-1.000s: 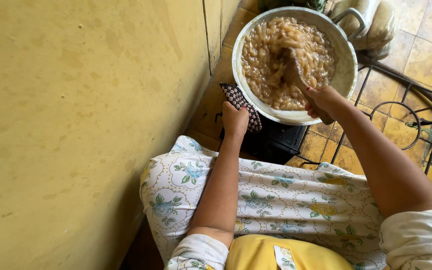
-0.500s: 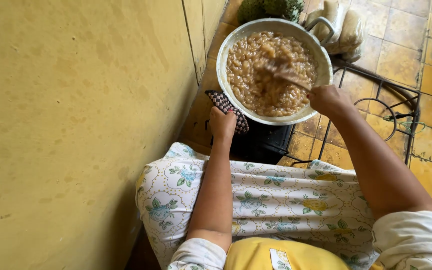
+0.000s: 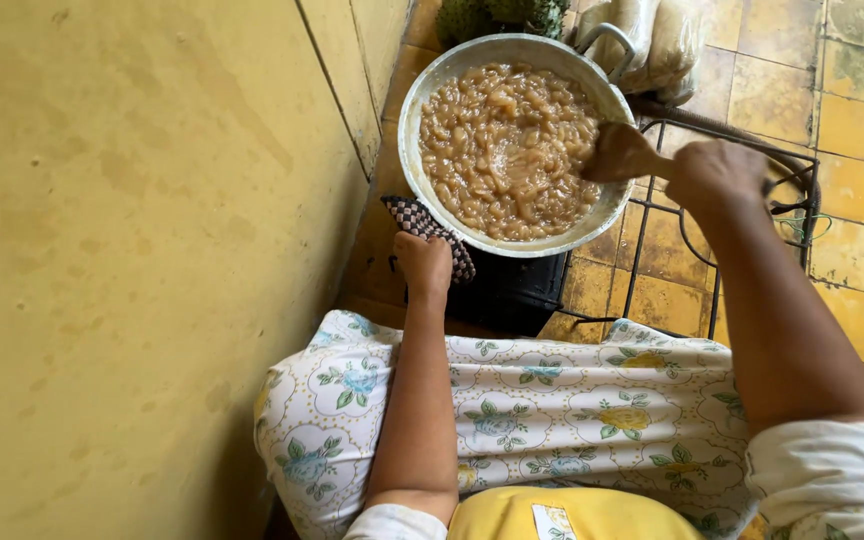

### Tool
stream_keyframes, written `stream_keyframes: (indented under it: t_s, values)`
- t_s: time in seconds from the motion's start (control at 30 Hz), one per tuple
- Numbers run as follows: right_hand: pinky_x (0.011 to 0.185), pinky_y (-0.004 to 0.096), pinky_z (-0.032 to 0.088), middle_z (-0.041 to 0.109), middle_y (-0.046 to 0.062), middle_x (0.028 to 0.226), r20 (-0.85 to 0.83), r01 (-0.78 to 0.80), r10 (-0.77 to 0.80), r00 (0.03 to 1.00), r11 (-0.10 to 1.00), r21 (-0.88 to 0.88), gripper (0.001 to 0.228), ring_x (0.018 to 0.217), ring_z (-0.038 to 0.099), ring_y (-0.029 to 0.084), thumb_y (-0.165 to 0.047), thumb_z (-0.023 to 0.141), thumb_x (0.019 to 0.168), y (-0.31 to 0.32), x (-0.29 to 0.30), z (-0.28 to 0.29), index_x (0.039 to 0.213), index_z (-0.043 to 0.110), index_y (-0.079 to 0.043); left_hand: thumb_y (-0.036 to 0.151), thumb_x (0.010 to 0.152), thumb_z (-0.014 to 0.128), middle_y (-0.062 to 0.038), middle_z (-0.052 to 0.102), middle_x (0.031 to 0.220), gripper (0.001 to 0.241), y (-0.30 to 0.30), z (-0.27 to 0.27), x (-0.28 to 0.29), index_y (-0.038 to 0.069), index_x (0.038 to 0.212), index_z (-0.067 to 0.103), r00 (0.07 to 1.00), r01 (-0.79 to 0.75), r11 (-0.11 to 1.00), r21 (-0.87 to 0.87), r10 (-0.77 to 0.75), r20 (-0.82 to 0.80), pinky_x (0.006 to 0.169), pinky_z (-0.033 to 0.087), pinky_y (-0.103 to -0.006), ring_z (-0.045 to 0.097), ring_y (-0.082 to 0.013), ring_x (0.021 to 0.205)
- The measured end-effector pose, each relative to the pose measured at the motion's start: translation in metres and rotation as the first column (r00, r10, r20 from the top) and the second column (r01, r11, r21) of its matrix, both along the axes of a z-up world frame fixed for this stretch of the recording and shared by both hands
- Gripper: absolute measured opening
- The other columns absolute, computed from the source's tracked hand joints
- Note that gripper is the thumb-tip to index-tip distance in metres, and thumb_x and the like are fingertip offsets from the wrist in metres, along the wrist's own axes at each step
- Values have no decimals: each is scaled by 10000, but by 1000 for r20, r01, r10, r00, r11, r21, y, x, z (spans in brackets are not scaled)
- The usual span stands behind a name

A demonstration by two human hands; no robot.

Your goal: Stirring a thick mixture in a pan over a stove using a wooden spoon

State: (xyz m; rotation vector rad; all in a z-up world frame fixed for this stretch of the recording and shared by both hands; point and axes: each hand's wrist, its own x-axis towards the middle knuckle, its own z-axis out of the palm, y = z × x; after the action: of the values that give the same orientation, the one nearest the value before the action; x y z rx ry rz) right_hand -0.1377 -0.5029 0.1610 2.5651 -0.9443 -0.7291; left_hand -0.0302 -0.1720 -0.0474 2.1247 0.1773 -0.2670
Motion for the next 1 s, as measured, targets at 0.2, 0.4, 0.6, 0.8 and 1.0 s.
stream_keyframes:
  t_s: [0.2, 0.4, 0.6, 0.8, 1.0]
  values:
    - [786, 461, 557, 741, 132, 987, 392, -241, 180, 902, 964, 112, 267, 941, 714, 342, -284, 641, 907, -45, 26, -102, 1128, 748, -178, 213, 965, 479, -244, 462, 1361, 437, 3, 7, 7, -2, 1333, 383, 967, 106, 990, 89, -82, -242, 1085, 454, -540, 546, -465, 1262]
    - [685, 353, 539, 669, 4, 922, 367, -522, 612, 700, 790, -322, 228, 827, 696, 199, -245, 596, 842, -7, 52, -121, 1052, 675, -201, 239, 987, 470, -250, 455, 1371, 455, 4, -2, 13, -12, 1352, 364, 962, 145, 985, 94, -118, -247, 1094, 447, -549, 539, -470, 1275]
    - [742, 328, 516, 694, 22, 960, 307, -577, 672, 674, 738, -351, 309, 858, 695, 204, -230, 636, 844, 43, 26, -28, 1144, 709, -252, 233, 981, 487, -251, 484, 1348, 446, 4, -1, 10, -14, 1335, 376, 970, 120, 991, 64, -104, -220, 1097, 447, -543, 554, -481, 1269]
    - [641, 402, 516, 689, 46, 920, 393, -396, 498, 773, 862, -315, 233, 742, 702, 262, -263, 690, 818, 3, -14, -7, 1047, 731, -241, 243, 965, 501, -262, 527, 1339, 459, 8, 0, 8, -16, 1336, 423, 978, 93, 995, 40, -83, -193, 1078, 468, -539, 574, -477, 1264]
    - [617, 370, 516, 714, 60, 866, 276, -238, 277, 920, 957, -167, 168, 711, 712, 238, -250, 666, 838, -26, -22, -52, 968, 772, -231, 268, 984, 483, -224, 534, 1301, 407, 2, 24, 2, 10, 1295, 442, 979, 125, 975, 185, -91, -184, 1034, 498, -521, 581, -446, 1223]
